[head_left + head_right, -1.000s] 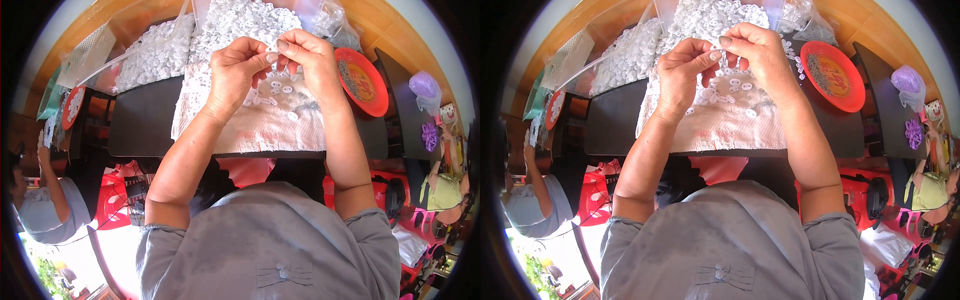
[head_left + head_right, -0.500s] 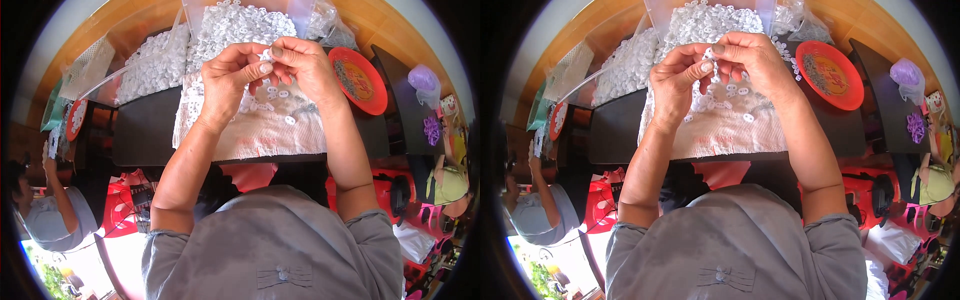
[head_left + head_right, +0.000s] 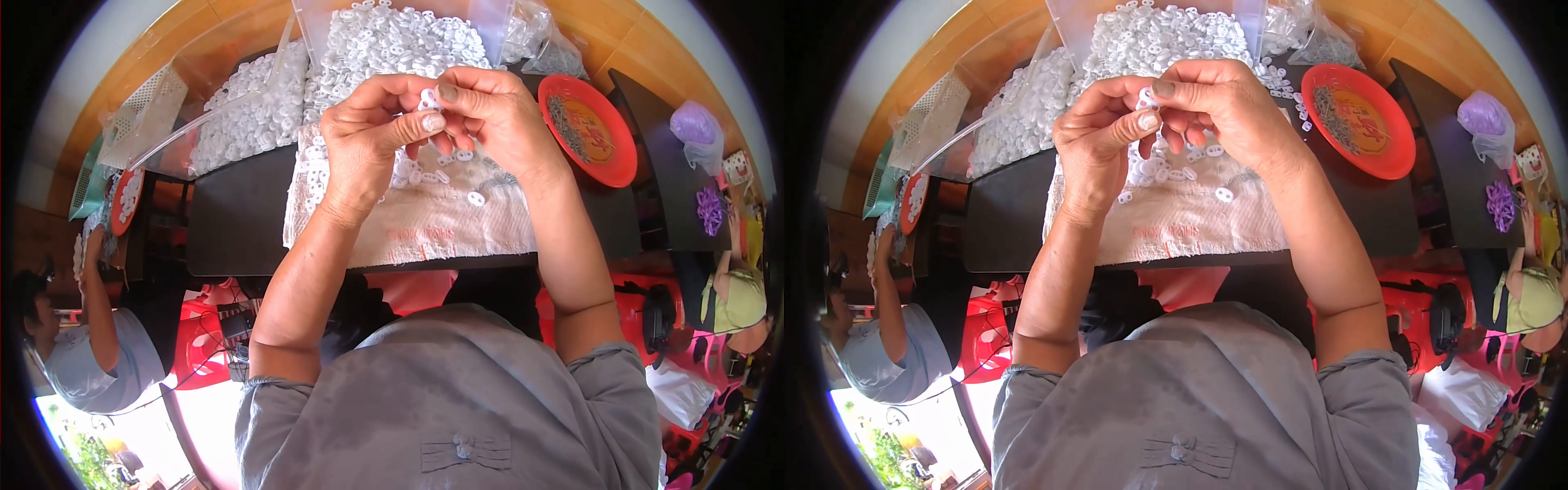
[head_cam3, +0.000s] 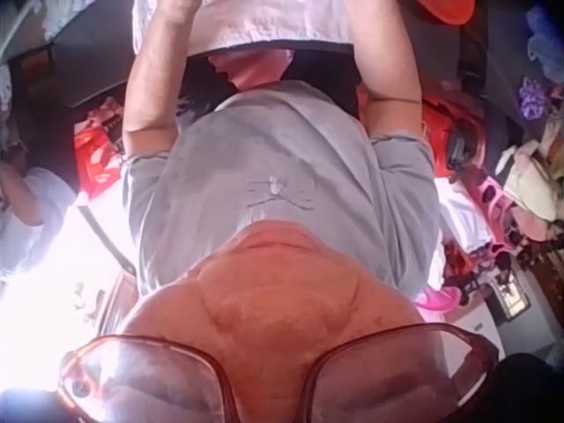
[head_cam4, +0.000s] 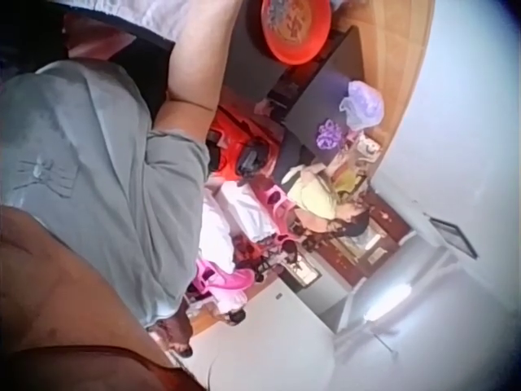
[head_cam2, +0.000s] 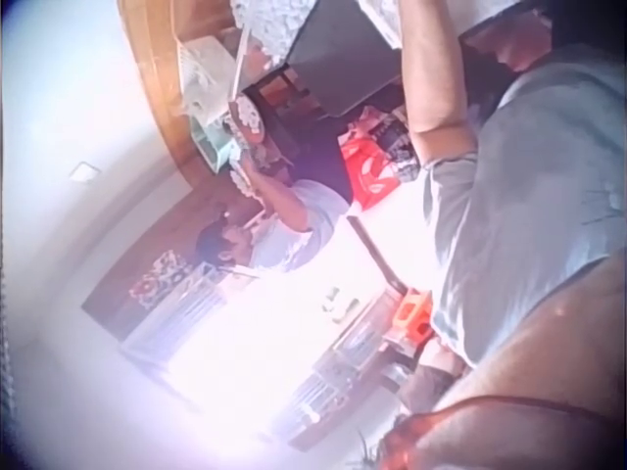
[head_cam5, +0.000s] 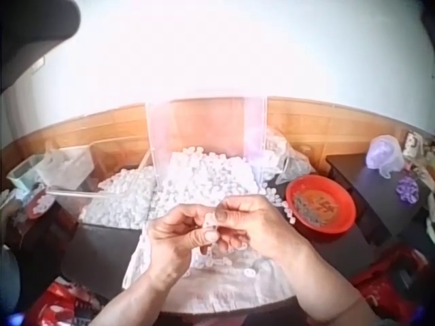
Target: Sorting and inspecting small white plastic components at a workbench.
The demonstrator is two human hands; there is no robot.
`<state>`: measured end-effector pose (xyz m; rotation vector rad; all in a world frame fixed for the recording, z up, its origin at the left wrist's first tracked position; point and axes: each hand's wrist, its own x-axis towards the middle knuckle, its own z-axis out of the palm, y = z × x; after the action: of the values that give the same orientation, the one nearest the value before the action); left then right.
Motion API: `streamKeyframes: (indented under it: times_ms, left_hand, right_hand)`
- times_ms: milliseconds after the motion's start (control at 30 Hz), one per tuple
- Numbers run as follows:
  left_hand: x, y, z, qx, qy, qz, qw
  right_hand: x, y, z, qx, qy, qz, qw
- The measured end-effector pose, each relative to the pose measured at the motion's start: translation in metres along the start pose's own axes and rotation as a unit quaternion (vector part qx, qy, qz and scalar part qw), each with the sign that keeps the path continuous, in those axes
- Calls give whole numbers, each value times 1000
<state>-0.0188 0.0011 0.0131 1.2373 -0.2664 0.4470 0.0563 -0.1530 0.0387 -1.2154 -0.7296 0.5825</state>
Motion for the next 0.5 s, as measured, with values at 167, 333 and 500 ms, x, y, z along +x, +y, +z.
streamKeyframes:
  times_ms: [167, 333, 500]
  left_hand:
    - [-5, 2, -1, -5, 3, 4, 1000]
    - [-6, 3, 1, -25, -7, -6, 1000]
    - [-3, 6, 4, -26, 7, 34, 999]
  right_hand:
    - [-3, 0, 3, 28, -7, 37, 999]
    - [-4, 3, 4, 76, -25, 34, 996]
    - [2, 5, 9, 91, -15, 39, 995]
